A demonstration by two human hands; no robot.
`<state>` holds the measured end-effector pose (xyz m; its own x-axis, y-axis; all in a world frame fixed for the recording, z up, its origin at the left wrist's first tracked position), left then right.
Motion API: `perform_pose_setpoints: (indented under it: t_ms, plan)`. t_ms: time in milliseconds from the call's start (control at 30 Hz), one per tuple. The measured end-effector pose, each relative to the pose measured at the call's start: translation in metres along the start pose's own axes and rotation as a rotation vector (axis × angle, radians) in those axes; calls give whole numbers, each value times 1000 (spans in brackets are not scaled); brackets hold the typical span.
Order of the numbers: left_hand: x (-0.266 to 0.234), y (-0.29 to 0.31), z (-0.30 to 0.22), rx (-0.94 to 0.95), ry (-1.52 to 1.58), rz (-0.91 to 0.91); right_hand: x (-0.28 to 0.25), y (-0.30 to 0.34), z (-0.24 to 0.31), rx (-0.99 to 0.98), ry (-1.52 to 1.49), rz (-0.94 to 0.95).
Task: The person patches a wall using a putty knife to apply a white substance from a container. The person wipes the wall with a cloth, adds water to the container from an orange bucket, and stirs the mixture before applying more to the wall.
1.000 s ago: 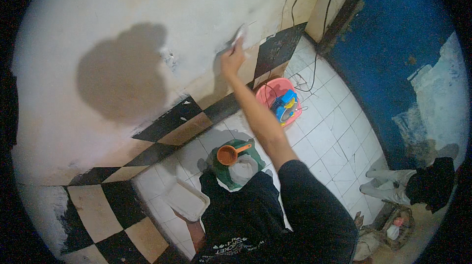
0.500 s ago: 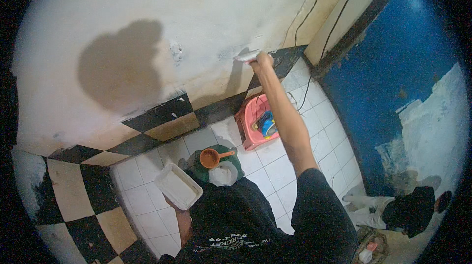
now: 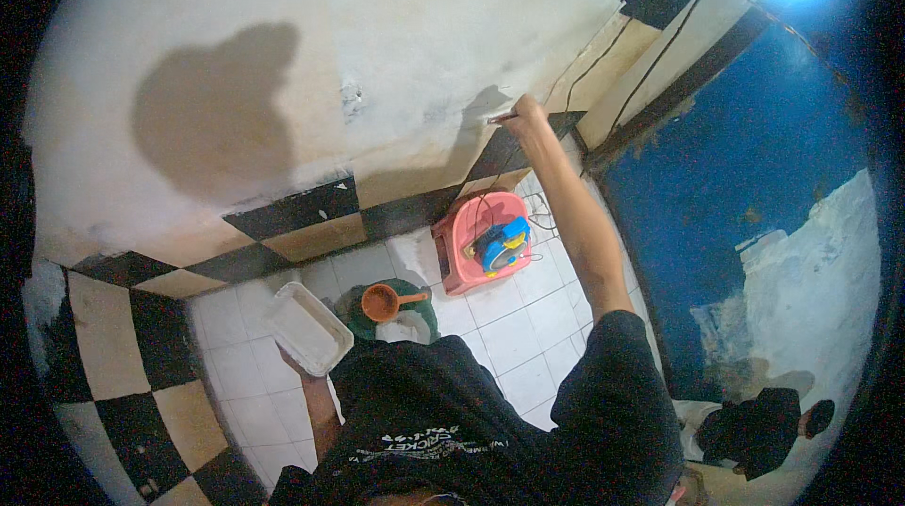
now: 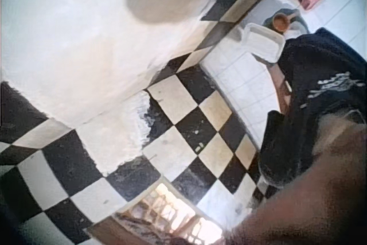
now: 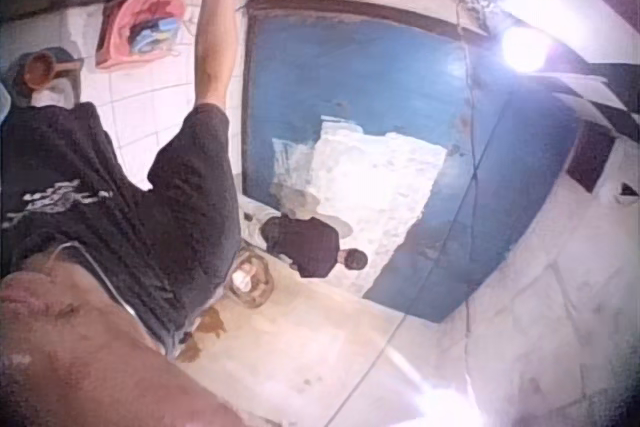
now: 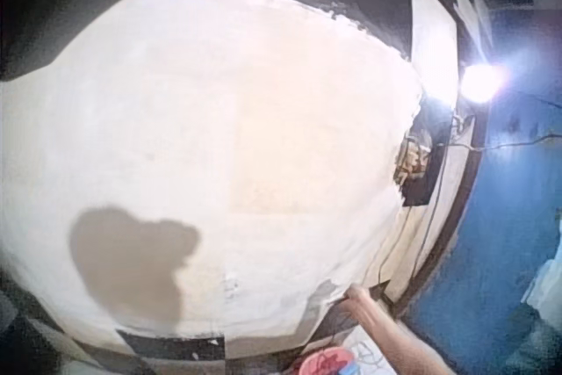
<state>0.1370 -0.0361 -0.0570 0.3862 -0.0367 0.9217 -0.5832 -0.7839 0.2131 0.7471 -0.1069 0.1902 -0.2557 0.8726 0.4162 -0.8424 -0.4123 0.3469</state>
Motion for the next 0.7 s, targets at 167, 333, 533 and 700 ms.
perform_pose_setpoints:
  t_ms: [167,333,533,700]
  plan:
    - [3,-1,-12,34,36,-23,22,-31,0,63,-93,-10]
    - [33,10,-26,68,18,-41,28,-16,73,14,-133,86]
    - [23,10,-32,49,66,-71,8,92,109,-437,-143,67]
    - [24,4,-21,71,55,115,-55,87,-9,-269,-242,48]
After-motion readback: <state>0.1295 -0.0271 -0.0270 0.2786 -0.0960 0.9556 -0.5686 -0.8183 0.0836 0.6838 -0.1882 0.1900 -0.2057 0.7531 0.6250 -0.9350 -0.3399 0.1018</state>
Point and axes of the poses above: each hand's wrist, its own y-axis away from the middle knuckle, its own x-axis out of the palm, z = x × y, the point moved 8 cm from there along -y, towards the middle knuckle, and after that the axes turned 3 degrees about -x, right-handed, at the moved point
